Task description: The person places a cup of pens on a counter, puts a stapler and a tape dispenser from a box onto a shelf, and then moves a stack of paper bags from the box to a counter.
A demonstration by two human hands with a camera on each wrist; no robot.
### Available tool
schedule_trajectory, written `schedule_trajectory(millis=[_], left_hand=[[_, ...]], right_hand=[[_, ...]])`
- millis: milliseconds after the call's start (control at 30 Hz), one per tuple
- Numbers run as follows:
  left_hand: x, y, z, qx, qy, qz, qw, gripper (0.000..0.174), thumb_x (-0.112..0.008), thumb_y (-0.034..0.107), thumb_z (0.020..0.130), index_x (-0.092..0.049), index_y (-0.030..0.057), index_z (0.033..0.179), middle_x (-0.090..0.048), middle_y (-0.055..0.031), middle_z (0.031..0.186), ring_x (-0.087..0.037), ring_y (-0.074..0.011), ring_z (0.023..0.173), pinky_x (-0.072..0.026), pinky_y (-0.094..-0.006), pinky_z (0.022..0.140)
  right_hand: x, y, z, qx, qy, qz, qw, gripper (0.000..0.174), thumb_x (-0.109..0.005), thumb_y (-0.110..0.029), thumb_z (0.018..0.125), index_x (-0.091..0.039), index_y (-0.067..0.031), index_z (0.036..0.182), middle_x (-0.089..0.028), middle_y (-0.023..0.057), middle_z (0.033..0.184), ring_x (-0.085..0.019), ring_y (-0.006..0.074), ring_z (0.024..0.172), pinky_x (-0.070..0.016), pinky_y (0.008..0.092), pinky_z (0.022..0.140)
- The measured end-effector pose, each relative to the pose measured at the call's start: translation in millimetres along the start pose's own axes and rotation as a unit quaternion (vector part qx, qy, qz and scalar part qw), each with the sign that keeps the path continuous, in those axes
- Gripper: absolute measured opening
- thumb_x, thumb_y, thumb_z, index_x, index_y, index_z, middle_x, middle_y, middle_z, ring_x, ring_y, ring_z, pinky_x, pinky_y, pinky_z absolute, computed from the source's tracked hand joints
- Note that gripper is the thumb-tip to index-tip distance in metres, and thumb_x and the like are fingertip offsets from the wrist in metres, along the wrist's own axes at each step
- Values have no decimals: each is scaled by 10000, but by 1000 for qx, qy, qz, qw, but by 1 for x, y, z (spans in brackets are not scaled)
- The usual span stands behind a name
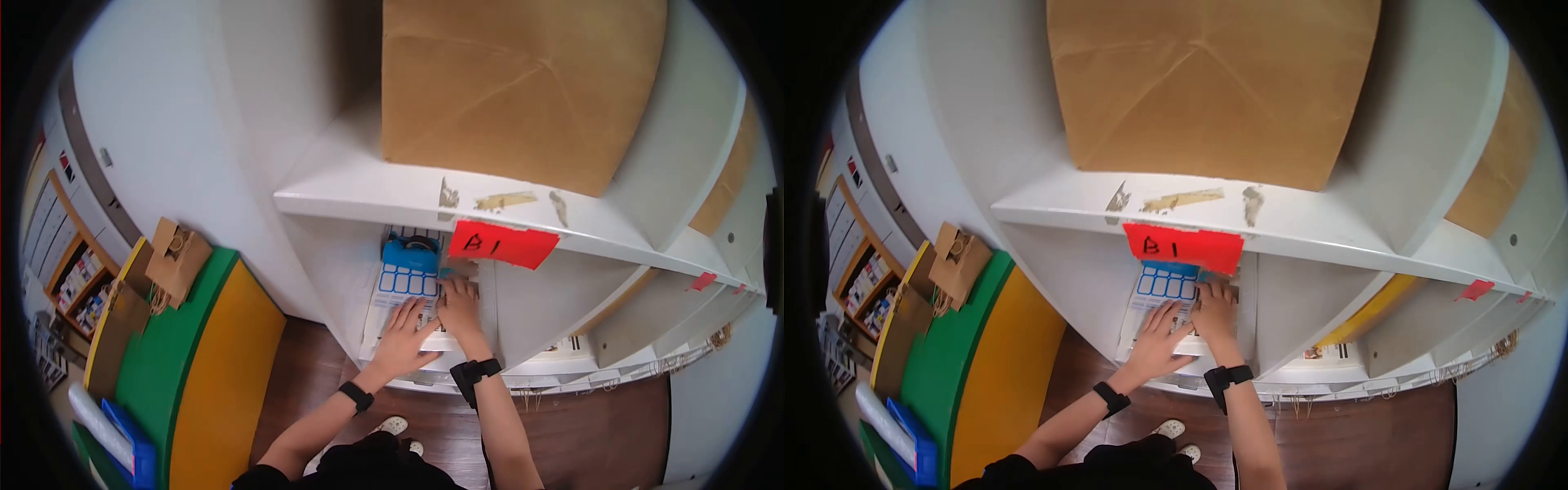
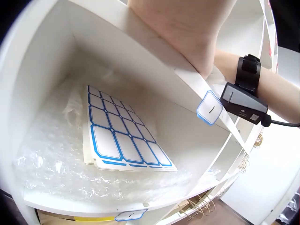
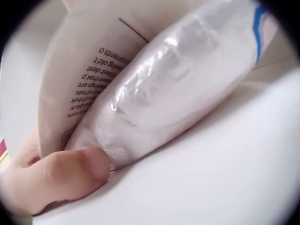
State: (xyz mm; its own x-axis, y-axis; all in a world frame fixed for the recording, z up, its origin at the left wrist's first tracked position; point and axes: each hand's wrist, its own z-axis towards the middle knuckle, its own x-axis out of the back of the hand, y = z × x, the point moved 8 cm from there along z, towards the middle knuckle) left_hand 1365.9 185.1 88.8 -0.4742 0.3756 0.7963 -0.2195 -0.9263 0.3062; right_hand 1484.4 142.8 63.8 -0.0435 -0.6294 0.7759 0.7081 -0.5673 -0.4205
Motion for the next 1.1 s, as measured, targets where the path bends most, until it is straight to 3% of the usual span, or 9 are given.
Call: schedule_trajectory(millis=[233, 467, 733, 800, 900, 933, 1000, 1067, 1100], left_hand=[[-4, -1, -3, -5, -9, 23, 1000, 610, -621, 366, 631, -444, 147, 1172, -328, -239, 1235, -287, -399, 1166, -223, -502, 960], [1, -4, -11, 0, 35, -14, 999, 629, -634, 323, 610, -430, 146, 1178, -320, -245, 1239, -292, -405, 1158, -232, -488, 963], [-1, -9, -20, 2, 74, -72, 995, 663, -611, 295, 634, -368, 7, 1179, -318, -245, 1239, -292, -378, 1166, -224, -464, 978], [1, -7, -29, -14, 99, -124, 987, 654, -602, 270, 661, -342, -26, 1183, -310, -238, 1248, -295, -361, 1169, -226, -442, 986], [2, 3, -63, -62, 51, -313, 947, 618, -571, 192, 727, -283, -26, 1229, -268, -208, 1276, -257, -340, 1195, -220, -356, 1007], [43, 10, -85, -62, 123, -299, 944, 439, -539, 176, 775, -396, -27, 1137, -437, -196, 1137, -439, -291, 1070, -364, -338, 897], [66, 4, -129, 48, 14, -479, 876, 430, -531, 155, 766, -395, -25, 1133, -427, -199, 1156, -466, -284, 1042, -388, -331, 870], [41, -16, -177, 74, -21, -483, 872, 308, -484, 268, 860, -482, 30, 1055, -572, -112, 862, -593, -147, 710, -470, -246, 545], [53, -23, -198, 110, -34, -527, 842, 266, -507, 248, 848, -508, 14, 976, -578, -95, 797, -590, -150, 677, -466, -255, 542]], right_hand=[[21, 2, -11, 25, 66, 107, 992, 105, -538, -72, 689, -527, -40, 789, -477, 175, 980, -464, 347, 918, -360, 411, 820], [37, 1, -30, -29, 35, 144, 989, 167, -503, -31, 724, -466, 15, 880, -476, 184, 931, -450, 350, 892, -343, 394, 817], [53, -6, -73, -28, 159, 111, 981, 279, -531, -59, 780, -451, 37, 1029, -485, 178, 1006, -477, 297, 944, -369, 348, 849], [64, -18, -95, -31, 263, 132, 955, 207, -507, -76, 791, -506, 35, 966, -543, 173, 948, -529, 268, 886, -415, 324, 780], [59, -19, -126, -39, 207, 163, 964, 293, -535, -36, 791, -447, 36, 1061, -528, 145, 991, -519, 212, 892, -404, 305, 810], [70, -51, -133, -101, 153, 156, 971, 335, -580, -23, 759, -464, 30, 1068, -546, 139, 953, -528, 206, 864, -418, 294, 782], [65, -101, -168, -178, 108, 291, 934, 233, -582, -18, 770, -520, 63, 980, -575, 139, 858, -544, 185, 792, -446, 286, 714], [34, -118, -199, -219, -59, 207, 952, 224, -558, -17, 788, -503, 74, 985, -566, 132, 880, -536, 170, 797, -449, 282, 701], [15, -127, -216, -205, -70, 255, 942, 215, -544, -23, 798, -499, 75, 984, -559, 130, 884, -528, 158, 793, -443, 266, 704]])
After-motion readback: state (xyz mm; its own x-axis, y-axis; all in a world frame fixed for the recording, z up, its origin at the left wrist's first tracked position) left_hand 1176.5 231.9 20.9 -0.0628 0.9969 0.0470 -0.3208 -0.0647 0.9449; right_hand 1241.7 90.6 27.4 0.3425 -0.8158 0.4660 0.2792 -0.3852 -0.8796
